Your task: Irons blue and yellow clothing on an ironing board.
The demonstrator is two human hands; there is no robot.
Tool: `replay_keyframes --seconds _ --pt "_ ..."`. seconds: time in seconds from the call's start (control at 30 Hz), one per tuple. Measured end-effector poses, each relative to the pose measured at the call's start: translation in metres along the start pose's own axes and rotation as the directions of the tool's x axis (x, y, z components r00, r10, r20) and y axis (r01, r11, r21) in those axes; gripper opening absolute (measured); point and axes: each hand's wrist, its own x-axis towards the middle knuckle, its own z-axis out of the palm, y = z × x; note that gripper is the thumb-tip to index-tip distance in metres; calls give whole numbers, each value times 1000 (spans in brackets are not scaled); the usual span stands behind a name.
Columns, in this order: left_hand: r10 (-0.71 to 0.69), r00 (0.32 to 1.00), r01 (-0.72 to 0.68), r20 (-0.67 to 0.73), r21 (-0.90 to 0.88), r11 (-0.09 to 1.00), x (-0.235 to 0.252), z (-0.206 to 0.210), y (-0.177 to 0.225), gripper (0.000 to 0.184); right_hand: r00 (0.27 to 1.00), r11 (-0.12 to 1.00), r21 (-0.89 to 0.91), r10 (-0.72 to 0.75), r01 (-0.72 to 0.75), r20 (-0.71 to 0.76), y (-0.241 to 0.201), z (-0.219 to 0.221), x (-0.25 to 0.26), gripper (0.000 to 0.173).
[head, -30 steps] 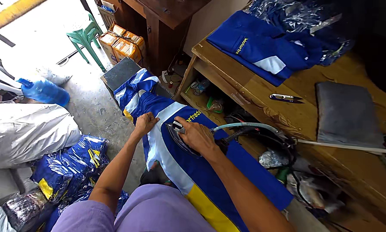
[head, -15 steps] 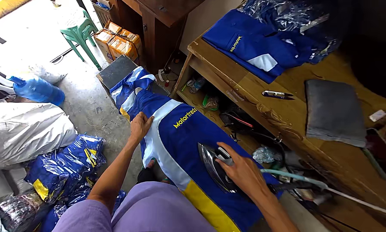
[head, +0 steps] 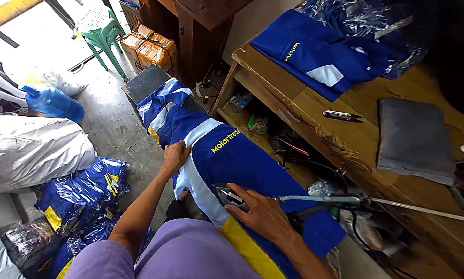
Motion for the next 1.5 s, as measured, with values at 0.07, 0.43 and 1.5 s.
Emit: replay_keyframes --seconds 0.07,0.43,1.5 --pt "8 1000 -8 -8 -51 999 3 -6 -4 43 999 999 -26 -18 19 38 -12 1 20 62" --pt "-48 998 54 44 -144 988 12 -3 -19 47 986 996 -86 7 7 165 -24 0 45 56" --pt "-160 968 110 -192 -244 963 -63 19 -73 39 965 971 -21 237 -236 116 54 -18 -127 67"
